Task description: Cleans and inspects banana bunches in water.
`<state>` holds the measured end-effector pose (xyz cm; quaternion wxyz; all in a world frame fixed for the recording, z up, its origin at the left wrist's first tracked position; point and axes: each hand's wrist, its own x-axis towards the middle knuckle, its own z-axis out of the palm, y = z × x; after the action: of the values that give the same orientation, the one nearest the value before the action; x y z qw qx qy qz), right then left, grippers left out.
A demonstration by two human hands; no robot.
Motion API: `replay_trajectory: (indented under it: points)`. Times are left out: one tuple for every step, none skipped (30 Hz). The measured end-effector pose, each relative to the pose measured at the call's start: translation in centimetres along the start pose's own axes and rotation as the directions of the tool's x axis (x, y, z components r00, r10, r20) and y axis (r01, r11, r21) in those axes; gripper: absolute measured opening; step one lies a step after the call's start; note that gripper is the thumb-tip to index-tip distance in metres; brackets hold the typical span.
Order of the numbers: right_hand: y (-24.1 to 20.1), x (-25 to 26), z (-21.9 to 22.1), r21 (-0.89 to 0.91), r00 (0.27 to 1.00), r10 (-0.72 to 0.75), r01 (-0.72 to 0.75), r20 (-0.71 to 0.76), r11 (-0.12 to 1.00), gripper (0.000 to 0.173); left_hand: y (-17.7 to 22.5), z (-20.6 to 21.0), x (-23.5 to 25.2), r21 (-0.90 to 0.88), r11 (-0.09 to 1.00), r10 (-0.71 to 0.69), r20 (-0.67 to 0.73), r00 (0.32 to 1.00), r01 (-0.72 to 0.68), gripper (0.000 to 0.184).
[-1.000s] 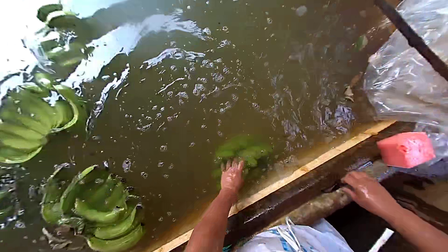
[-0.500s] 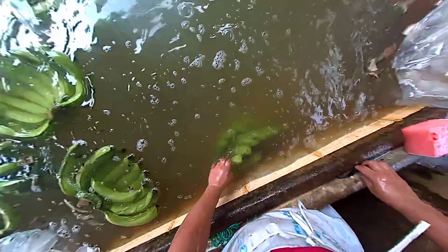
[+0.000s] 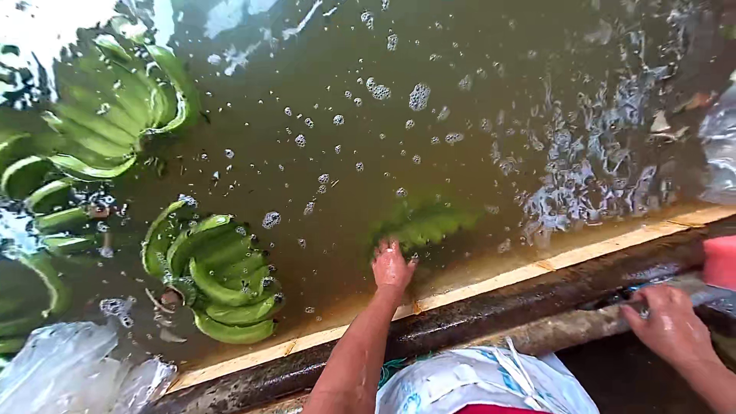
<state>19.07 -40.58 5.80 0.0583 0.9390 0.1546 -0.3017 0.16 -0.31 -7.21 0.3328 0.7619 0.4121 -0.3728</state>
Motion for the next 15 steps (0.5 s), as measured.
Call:
replay_trajectory:
  points:
    - [-0.1, 0.2, -0.1, 0.000, 1.000, 0.006, -0.006, 0.007, 1.000, 0.032, 0.0, -0.2, 0.3, 0.010, 1.000, -0.021, -0.001, 1.000, 0.021, 0.080]
    - [-0.1, 0.4, -0.2, -0.002, 1.000, 0.011, -0.011, 0.024, 1.000, 0.034, 0.0, -0.5, 0.6, 0.022, 0.999, -0.033, 0.003, 0.999, 0.033, 0.074]
    - [0.0, 0.6, -0.3, -0.009, 0.999, 0.008, -0.008, 0.047, 1.000, 0.037, -0.1, -0.8, 0.7, 0.026, 0.999, -0.031, 0.008, 0.999, 0.031, 0.067]
    - [0.2, 0.8, -0.3, -0.021, 0.998, -0.001, 0.002, 0.066, 1.000, 0.040, -0.3, -1.2, 0.8, 0.037, 0.999, -0.020, 0.015, 1.000, 0.020, 0.061]
    - [0.4, 1.0, -0.4, -0.038, 0.997, -0.013, 0.016, 0.080, 0.999, 0.041, -0.5, -1.5, 0.8, 0.042, 0.999, -0.003, 0.022, 1.000, 0.002, 0.058]
    - [0.6, 1.2, -0.5, -0.058, 0.995, -0.029, 0.034, 0.093, 0.998, 0.040, -0.9, -1.9, 0.8, 0.039, 0.999, 0.021, 0.022, 1.000, -0.021, 0.056]
    - [0.8, 1.4, -0.7, -0.076, 0.994, -0.046, 0.054, 0.104, 0.996, 0.039, -1.2, -2.4, 0.9, 0.032, 0.998, 0.045, 0.018, 0.999, -0.046, 0.055]
    - [0.9, 1.6, -0.9, -0.093, 0.991, -0.055, 0.066, 0.120, 0.993, 0.038, -1.4, -2.9, 1.0, 0.021, 0.998, 0.064, 0.008, 0.998, -0.064, 0.055]
    - [1.1, 1.7, -1.1, -0.100, 0.989, -0.059, 0.073, 0.137, 0.992, 0.038, -1.5, -3.6, 1.1, 0.011, 0.997, 0.071, -0.001, 0.997, -0.071, 0.055]
    - [1.2, 1.9, -1.2, -0.102, 0.986, -0.061, 0.077, 0.153, 0.992, 0.037, -1.4, -4.5, 1.2, 0.010, 0.998, 0.068, 0.001, 0.998, -0.068, 0.054]
    - [1.5, 2.0, -1.3, -0.098, 0.983, -0.073, 0.090, 0.166, 0.991, 0.036, -1.3, -5.5, 1.4, 0.010, 0.998, 0.056, 0.014, 0.998, -0.056, 0.055]
    - [1.7, 2.1, -1.4, -0.092, 0.980, -0.094, 0.111, 0.175, 0.989, 0.033, -1.1, -6.7, 1.7, 0.001, 0.999, 0.036, 0.028, 0.999, -0.036, 0.055]
    - [1.8, 2.2, -1.5, -0.086, 0.976, -0.115, 0.133, 0.188, 0.987, 0.030, -1.0, -8.0, 2.2, -0.013, 1.000, 0.020, 0.038, 0.999, -0.019, 0.054]
    - [1.9, 2.2, -1.6, -0.086, 0.971, -0.129, 0.149, 0.202, 0.985, 0.028, -1.0, -9.2, 2.8, -0.042, 0.999, 0.015, 0.039, 0.999, -0.013, 0.053]
    - [1.9, 2.1, -1.7, -0.088, 0.967, -0.133, 0.155, 0.219, 0.984, 0.026, -1.3, -10.3, 3.4, -0.091, 0.996, 0.025, 0.030, 0.999, -0.022, 0.052]
